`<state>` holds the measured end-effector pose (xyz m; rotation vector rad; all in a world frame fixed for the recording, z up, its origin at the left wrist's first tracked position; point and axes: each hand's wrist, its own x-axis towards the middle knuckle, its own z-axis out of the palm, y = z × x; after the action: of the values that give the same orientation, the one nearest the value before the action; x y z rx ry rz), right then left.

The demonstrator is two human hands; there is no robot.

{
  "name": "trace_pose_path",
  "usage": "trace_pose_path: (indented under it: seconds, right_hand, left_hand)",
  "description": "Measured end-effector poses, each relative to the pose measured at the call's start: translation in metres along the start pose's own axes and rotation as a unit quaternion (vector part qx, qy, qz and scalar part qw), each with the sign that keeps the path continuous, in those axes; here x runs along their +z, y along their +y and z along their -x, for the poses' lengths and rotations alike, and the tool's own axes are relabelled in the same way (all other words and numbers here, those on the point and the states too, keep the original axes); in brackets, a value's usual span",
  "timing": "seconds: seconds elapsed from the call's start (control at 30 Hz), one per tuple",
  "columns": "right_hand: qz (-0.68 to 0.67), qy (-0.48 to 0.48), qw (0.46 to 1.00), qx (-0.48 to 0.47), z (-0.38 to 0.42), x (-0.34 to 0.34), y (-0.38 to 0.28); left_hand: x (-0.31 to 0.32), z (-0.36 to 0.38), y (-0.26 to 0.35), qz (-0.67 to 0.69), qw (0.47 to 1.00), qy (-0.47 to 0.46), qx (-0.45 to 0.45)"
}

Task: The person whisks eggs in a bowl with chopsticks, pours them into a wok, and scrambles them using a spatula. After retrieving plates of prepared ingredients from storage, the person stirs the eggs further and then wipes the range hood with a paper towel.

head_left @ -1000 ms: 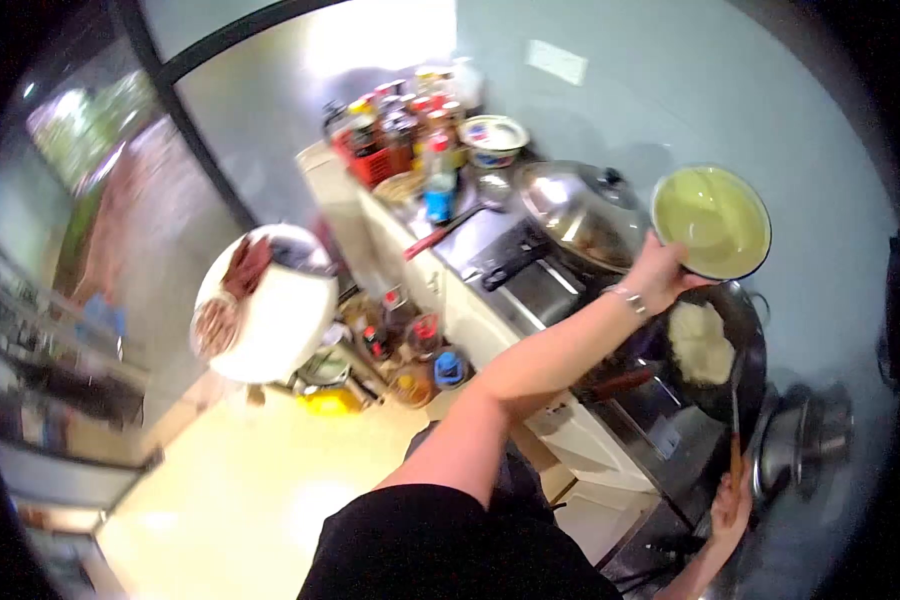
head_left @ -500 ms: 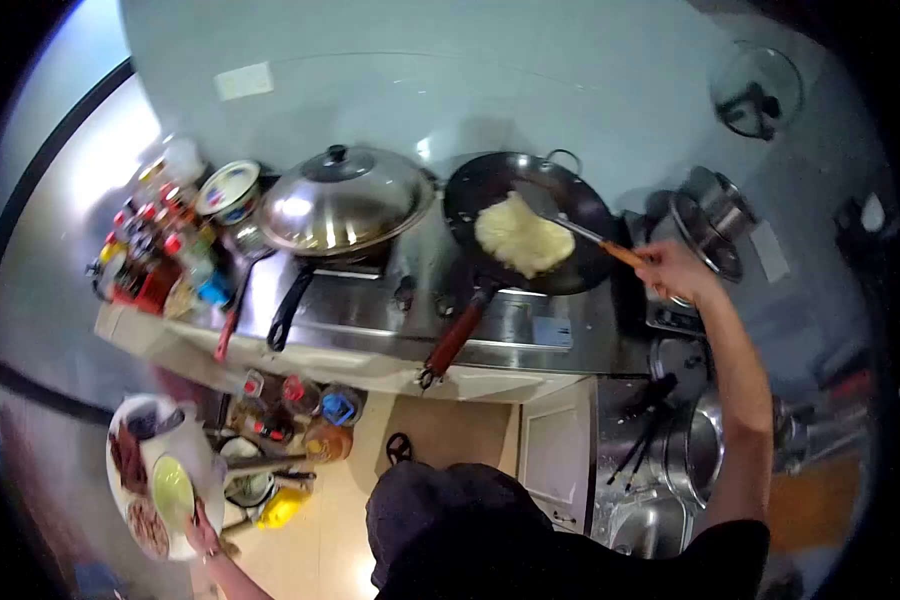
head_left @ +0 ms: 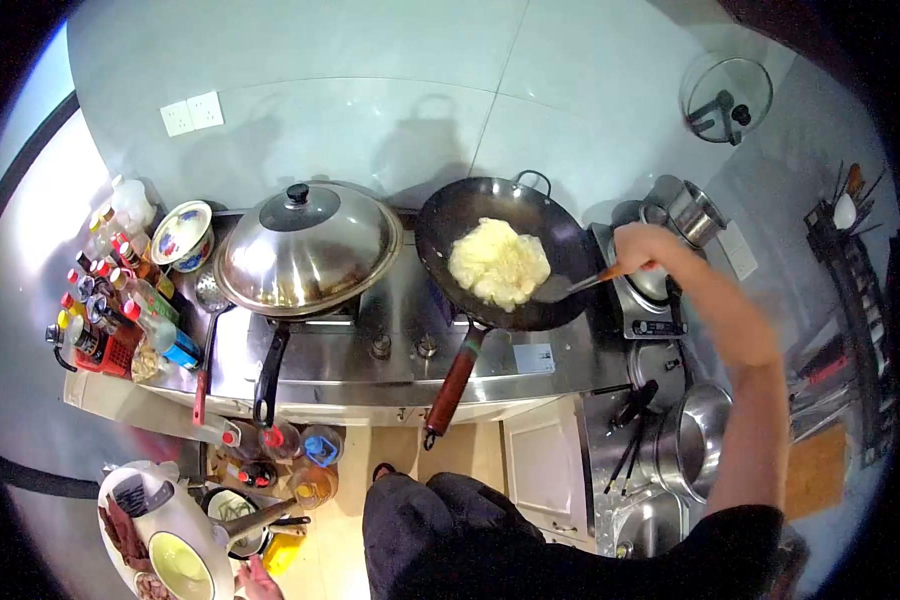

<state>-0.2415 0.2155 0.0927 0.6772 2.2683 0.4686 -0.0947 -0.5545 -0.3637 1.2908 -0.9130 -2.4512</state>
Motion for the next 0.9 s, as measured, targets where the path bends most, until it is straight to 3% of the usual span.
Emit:
trace_pose_path:
  seconds: [0.07, 0.1, 0.13, 0.17, 0.2, 0.27, 0.33, 0.43, 0.73, 0.8, 0.83, 0.87, 0.9]
  right_hand:
    - [-0.120, 0.069, 0.990, -0.009, -0.023, 0.016, -0.017]
    - [-0.119, 0.069, 0.990, -0.008, -0.038, 0.027, -0.022]
    - [-0.094, 0.172, 0.980, -0.024, -0.054, 0.038, -0.028]
    - [-0.068, 0.273, 0.959, -0.040, -0.060, 0.043, -0.032]
    - [-0.069, 0.275, 0.958, -0.041, -0.043, 0.035, -0.041]
    - [0.035, 0.262, 0.963, -0.042, 0.010, 0.017, -0.061]
    - [0.082, 0.309, 0.947, -0.033, 0.026, 0.033, -0.063]
    - [0.212, 0.421, 0.881, 0.032, 0.064, 0.042, -0.068]
    - [0.187, 0.493, 0.826, 0.199, 0.078, 0.090, -0.029]
    - [0.056, 0.397, 0.893, 0.203, 0.073, 0.102, -0.020]
    - [0.026, 0.433, 0.891, 0.137, 0.064, 0.118, -0.008]
    - [0.023, 0.433, 0.890, 0.141, 0.067, 0.122, 0.000]
    - [-0.139, 0.376, 0.916, 0.025, 0.071, 0.124, 0.006]
  left_hand:
    - [-0.021, -0.025, -0.030, -0.005, 0.998, -0.059, -0.022]
    - [-0.012, -0.019, -0.044, -0.051, 0.999, -0.001, -0.014]
    - [0.014, 0.011, -0.059, -0.097, 0.994, 0.057, -0.006]
    - [0.009, 0.013, -0.074, -0.109, 0.992, -0.061, -0.012]
    - [0.054, 0.054, -0.074, -0.126, 0.990, -0.045, -0.052]
    - [0.092, 0.095, -0.086, -0.195, 0.975, -0.103, -0.036]
    - [0.141, 0.144, -0.093, -0.233, 0.964, -0.111, -0.070]
    - [0.189, 0.176, -0.102, -0.341, 0.911, -0.207, -0.102]
    - [0.312, 0.245, -0.149, -0.356, 0.758, -0.530, -0.133]
    - [0.352, 0.261, -0.162, -0.362, 0.716, -0.559, -0.209]
    - [0.370, 0.270, -0.165, -0.363, 0.685, -0.574, -0.263]
    - [0.381, 0.272, -0.173, -0.364, 0.682, -0.577, -0.262]
    - [0.391, 0.271, -0.184, -0.315, 0.650, -0.575, -0.384]
